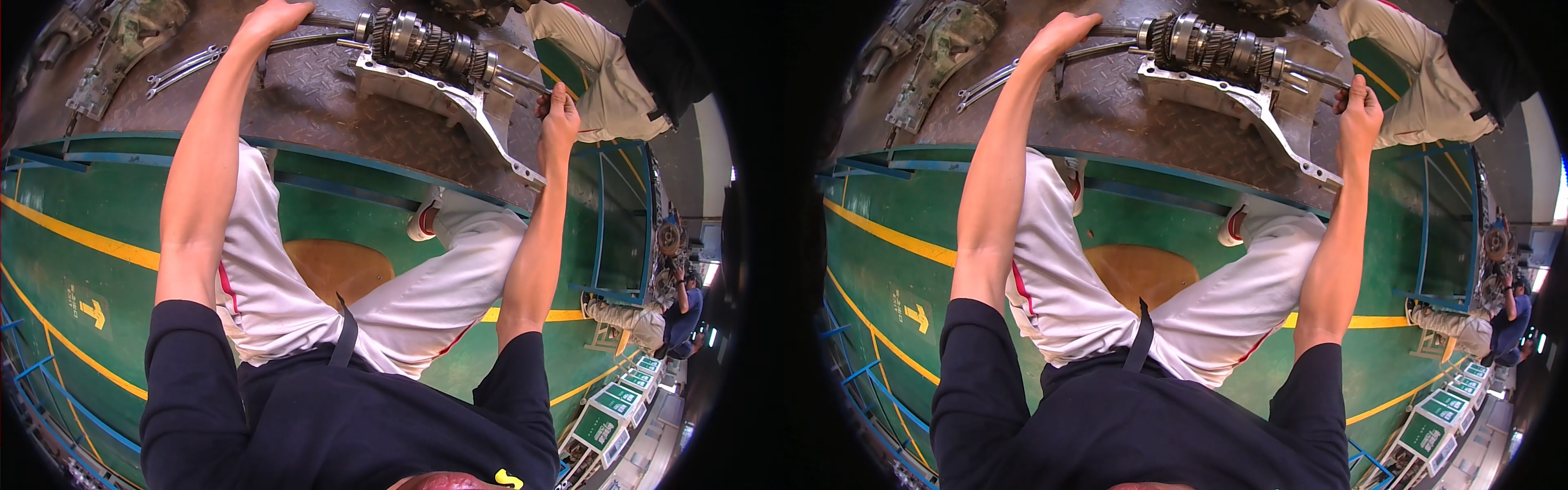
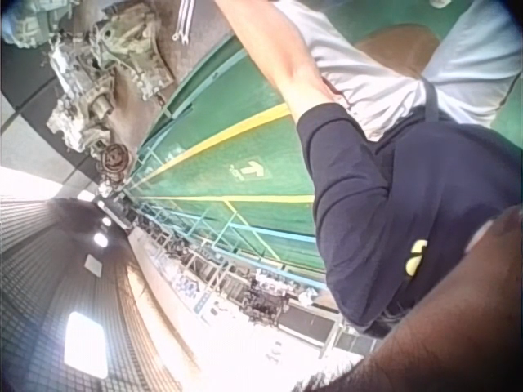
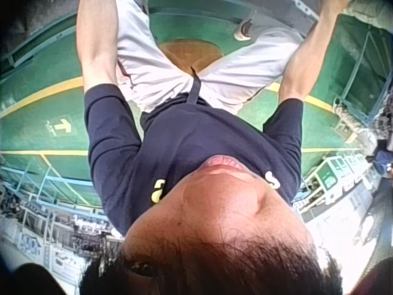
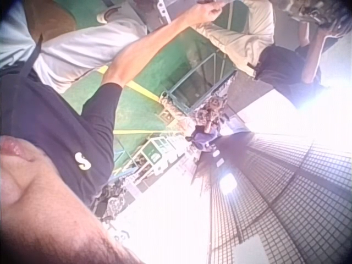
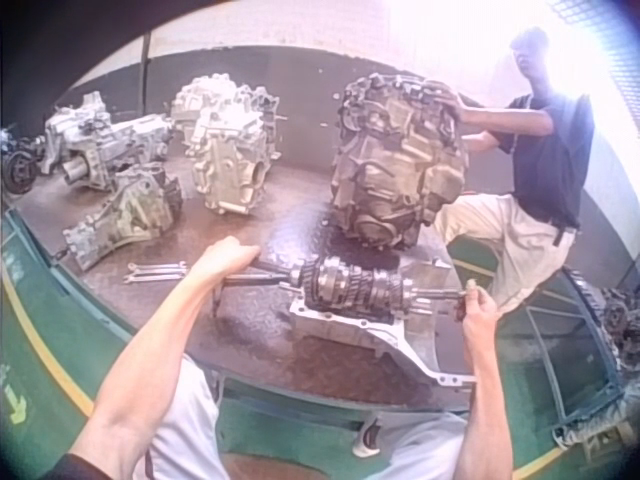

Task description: The person assembles a gear set onto a shaft within a transmission housing by hand, rotating the gears and aligning them with the fork.

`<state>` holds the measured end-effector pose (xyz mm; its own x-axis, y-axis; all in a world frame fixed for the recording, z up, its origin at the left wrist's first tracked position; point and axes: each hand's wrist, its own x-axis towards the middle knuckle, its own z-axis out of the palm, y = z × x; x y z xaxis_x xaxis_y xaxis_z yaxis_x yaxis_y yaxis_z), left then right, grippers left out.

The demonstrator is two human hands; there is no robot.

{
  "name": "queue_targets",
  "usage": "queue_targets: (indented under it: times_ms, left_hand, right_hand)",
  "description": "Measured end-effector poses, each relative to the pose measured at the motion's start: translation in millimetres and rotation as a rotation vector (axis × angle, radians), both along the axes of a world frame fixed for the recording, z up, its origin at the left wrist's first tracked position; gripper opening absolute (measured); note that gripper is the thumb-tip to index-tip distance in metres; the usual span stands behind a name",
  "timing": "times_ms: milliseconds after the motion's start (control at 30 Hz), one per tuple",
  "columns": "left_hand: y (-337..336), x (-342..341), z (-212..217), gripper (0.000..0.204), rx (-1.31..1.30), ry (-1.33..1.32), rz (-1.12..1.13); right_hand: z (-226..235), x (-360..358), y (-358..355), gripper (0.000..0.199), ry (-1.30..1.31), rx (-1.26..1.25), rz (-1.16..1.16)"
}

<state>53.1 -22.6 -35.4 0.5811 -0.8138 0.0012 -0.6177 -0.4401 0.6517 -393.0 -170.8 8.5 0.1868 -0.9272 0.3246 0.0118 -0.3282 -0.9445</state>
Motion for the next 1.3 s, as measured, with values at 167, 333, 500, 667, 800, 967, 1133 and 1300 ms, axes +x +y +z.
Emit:
queue_targets:
  times_ms: [167,333,500,667,800,967,1133,1300]
  left_hand:
    - [-1.5,-8.0,0.1,0.059,0.069,-0.068,0.045]
    - [-2.2,-2.9,-3.5,0.059,0.065,-0.079,0.029]
    - [-3.9,-3.8,-8.9,0.058,0.121,-0.106,0.04]
    - [-6.2,-0.8,-12.2,0.058,0.137,-0.118,0.032]
    - [-6.8,-14.8,-13.8,0.059,0.102,-0.167,0.096]
    - [-9.0,-9.5,-12.0,0.061,0.168,-0.146,0.081]
    - [-10.3,-18.1,-6.7,0.068,0.227,-0.115,0.041]
    - [-15.7,-18.3,-9.8,0.066,0.275,-0.209,-0.01]
  right_hand:
    - [-3.5,-2.3,0.6,0.038,0.013,0.021,0.01]
    - [-2.3,-0.5,3.1,0.039,0.023,0.019,0.02]
    - [-1.9,-0.4,4.4,0.04,0.022,0.015,0.013]
    - [1.6,0.7,5.8,0.038,0.025,0.022,0.012]
    - [1.0,0.8,5.8,0.038,0.025,0.038,-0.011]
    - [3.0,2.8,6.7,0.039,0.027,0.036,-0.013]
    - [4.4,1.4,9.9,0.036,0.06,0.023,-0.047]
    - [5.7,2.0,13.4,0.034,0.111,0.023,-0.08]
